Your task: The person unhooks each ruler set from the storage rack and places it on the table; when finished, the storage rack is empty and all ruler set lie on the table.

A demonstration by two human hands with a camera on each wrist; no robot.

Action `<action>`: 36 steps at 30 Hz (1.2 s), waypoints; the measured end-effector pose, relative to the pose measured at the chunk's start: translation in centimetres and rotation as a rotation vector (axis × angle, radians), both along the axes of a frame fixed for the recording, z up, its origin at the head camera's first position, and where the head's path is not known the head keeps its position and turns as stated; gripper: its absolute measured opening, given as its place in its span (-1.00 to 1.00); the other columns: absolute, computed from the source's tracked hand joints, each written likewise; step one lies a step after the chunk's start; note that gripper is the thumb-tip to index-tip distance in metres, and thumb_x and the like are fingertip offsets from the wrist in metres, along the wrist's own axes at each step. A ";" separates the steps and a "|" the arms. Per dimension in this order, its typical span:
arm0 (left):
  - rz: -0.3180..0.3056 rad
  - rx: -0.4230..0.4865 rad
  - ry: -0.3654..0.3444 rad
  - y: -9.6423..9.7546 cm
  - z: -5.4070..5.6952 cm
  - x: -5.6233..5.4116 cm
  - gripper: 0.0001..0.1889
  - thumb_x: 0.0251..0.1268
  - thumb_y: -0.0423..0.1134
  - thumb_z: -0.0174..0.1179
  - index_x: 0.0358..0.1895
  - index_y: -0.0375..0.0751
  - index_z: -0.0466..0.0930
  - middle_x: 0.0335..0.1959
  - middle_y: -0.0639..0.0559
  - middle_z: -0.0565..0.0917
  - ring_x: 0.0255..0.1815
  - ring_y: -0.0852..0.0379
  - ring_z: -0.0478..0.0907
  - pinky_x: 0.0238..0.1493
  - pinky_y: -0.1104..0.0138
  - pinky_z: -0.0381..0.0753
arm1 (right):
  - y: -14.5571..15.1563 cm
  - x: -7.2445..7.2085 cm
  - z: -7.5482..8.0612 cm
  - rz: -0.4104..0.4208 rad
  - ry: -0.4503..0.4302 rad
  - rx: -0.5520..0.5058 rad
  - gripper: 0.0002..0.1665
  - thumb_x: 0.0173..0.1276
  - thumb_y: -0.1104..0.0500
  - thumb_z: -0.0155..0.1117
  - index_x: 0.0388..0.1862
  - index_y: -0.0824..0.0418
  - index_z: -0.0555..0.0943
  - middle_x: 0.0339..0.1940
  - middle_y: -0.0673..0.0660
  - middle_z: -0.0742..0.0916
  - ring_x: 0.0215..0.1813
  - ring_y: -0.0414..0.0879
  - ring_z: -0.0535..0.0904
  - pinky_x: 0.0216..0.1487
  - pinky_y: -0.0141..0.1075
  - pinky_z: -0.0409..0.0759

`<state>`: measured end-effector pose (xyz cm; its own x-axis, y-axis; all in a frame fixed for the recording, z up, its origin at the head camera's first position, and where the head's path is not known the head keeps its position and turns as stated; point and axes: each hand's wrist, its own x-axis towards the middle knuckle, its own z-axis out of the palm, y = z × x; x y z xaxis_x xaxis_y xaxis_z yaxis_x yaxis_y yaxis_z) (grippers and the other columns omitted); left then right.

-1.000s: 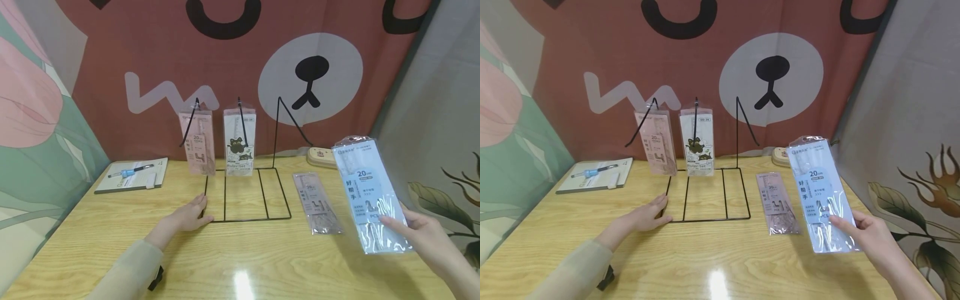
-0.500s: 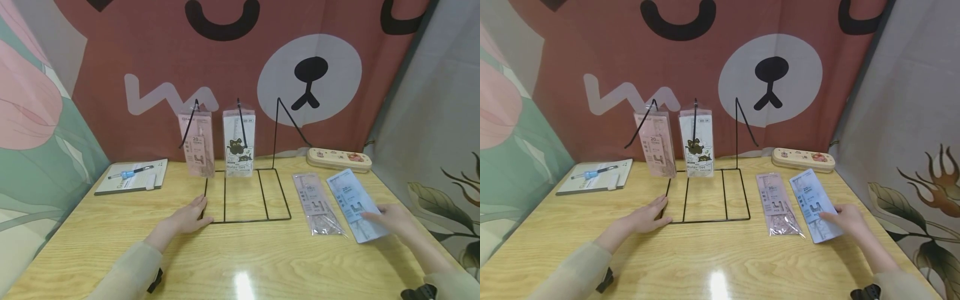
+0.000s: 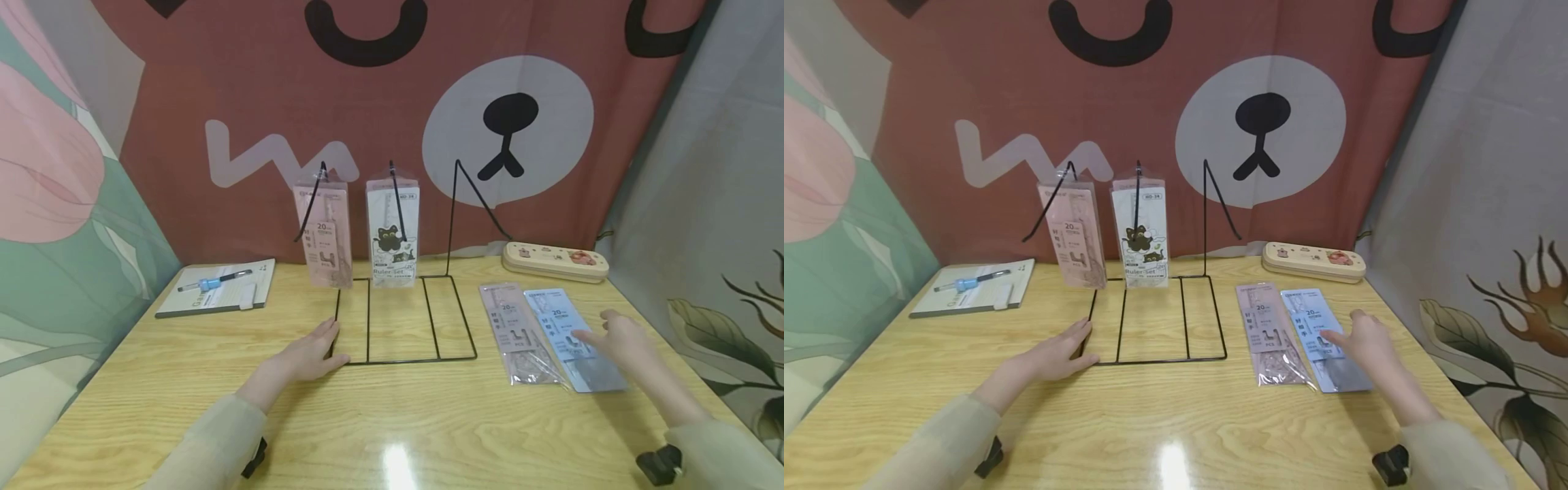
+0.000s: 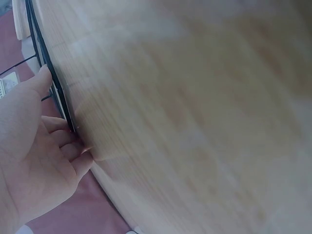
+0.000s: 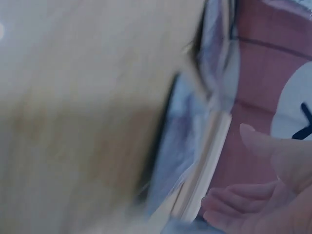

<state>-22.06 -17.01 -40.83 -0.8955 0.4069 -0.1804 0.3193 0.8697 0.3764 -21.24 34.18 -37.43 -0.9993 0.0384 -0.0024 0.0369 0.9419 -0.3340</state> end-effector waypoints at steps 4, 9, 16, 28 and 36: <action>0.002 -0.002 0.005 0.0 -0.1 -0.1 -0.20 0.40 0.10 -0.02 0.45 -0.42 -0.05 0.51 -0.32 -0.07 0.52 -0.21 -0.05 0.49 -0.02 0.05 | -3.1 -0.9 0.5 0.103 0.084 -0.110 -0.12 0.30 -0.07 0.24 0.19 0.68 0.25 0.09 0.65 0.48 0.09 0.49 0.44 0.01 0.22 0.51; -0.002 0.000 0.011 0.0 -0.2 -0.2 -0.20 0.40 0.09 -0.01 0.44 -0.44 -0.03 0.50 -0.34 -0.06 0.51 -0.22 -0.05 0.49 -0.02 0.04 | -7.7 -2.0 1.2 0.266 0.192 -0.339 -0.36 0.35 0.13 0.21 0.22 0.57 0.32 0.08 0.56 0.55 0.13 0.41 0.48 0.15 0.18 0.48; -0.004 -0.003 0.020 0.0 -0.1 -0.2 -0.20 0.40 0.09 -0.02 0.44 -0.45 -0.05 0.50 -0.35 -0.07 0.51 -0.22 -0.06 0.49 -0.01 0.04 | -13.3 -4.6 0.5 0.358 0.144 -0.509 -0.36 0.36 0.08 0.20 0.28 0.42 0.34 0.14 0.42 0.58 0.17 0.27 0.52 0.22 0.05 0.49; -0.007 0.007 0.013 0.0 0.1 0.1 -0.20 0.41 0.07 -0.02 0.44 -0.47 -0.06 0.50 -0.35 -0.07 0.52 -0.22 -0.08 0.50 -0.01 0.01 | -20.5 -7.8 -0.5 0.401 0.112 -0.611 -0.40 0.31 0.12 0.26 0.25 0.37 0.40 0.14 0.37 0.60 0.16 0.22 0.54 0.18 0.03 0.54; -0.013 0.010 0.021 0.0 -0.1 0.0 -0.20 0.41 0.07 -0.03 0.44 -0.47 -0.06 0.50 -0.36 -0.08 0.52 -0.22 -0.08 0.50 0.00 0.01 | -23.2 -9.3 0.2 0.340 0.046 -0.685 -0.42 0.31 0.08 0.27 0.22 0.35 0.43 0.16 0.31 0.59 0.18 0.16 0.52 0.23 -0.06 0.51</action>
<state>-22.07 -17.04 -40.93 -0.8936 0.4203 -0.1577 0.3386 0.8617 0.3778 -30.57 11.01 -37.24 -0.9556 -0.2660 0.1265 -0.2453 0.4811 -0.8416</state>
